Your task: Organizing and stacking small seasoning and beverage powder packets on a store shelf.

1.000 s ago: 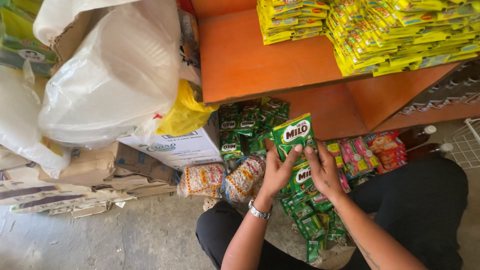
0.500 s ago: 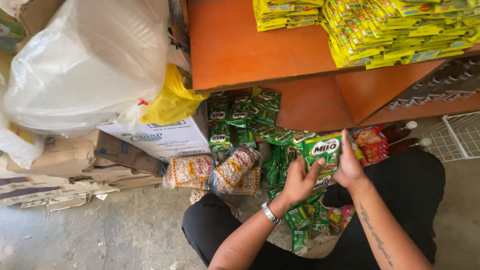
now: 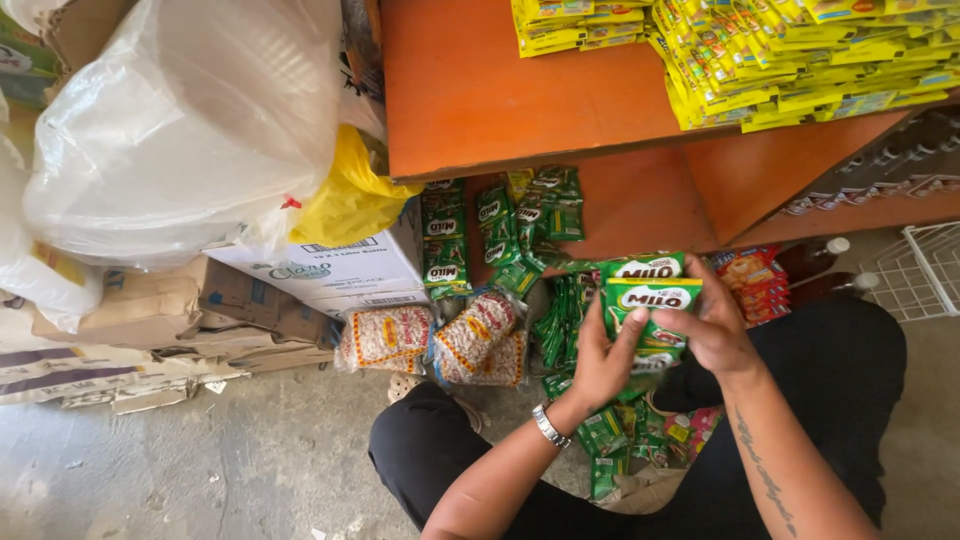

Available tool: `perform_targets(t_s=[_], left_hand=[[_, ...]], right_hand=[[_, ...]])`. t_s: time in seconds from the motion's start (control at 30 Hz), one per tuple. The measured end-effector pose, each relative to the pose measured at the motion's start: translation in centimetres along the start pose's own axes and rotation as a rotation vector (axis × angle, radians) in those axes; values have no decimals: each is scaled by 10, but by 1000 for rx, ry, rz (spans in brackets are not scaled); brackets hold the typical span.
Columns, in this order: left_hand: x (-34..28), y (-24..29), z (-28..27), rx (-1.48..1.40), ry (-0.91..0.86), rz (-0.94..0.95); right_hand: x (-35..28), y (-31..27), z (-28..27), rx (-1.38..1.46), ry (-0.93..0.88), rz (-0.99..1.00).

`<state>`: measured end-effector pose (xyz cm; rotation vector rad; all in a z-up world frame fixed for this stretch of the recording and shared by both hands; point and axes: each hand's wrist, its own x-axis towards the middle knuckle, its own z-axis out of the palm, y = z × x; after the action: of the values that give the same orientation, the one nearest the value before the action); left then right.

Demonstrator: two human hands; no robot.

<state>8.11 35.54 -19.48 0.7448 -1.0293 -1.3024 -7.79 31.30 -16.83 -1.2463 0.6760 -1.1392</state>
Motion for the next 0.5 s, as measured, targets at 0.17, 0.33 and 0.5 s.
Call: perform_targets(t_s=[0.17,0.33,0.5], left_hand=[[4,-7,-9,-71,112,59],[9,-4,-22,-7,145,31],[24,7,-40,-192,76,-184]], right_hand=[[8,-11,42,-343,96,-63],[3,10,39,-490,223,-45],[-1,6,34,-610,207,-189]])
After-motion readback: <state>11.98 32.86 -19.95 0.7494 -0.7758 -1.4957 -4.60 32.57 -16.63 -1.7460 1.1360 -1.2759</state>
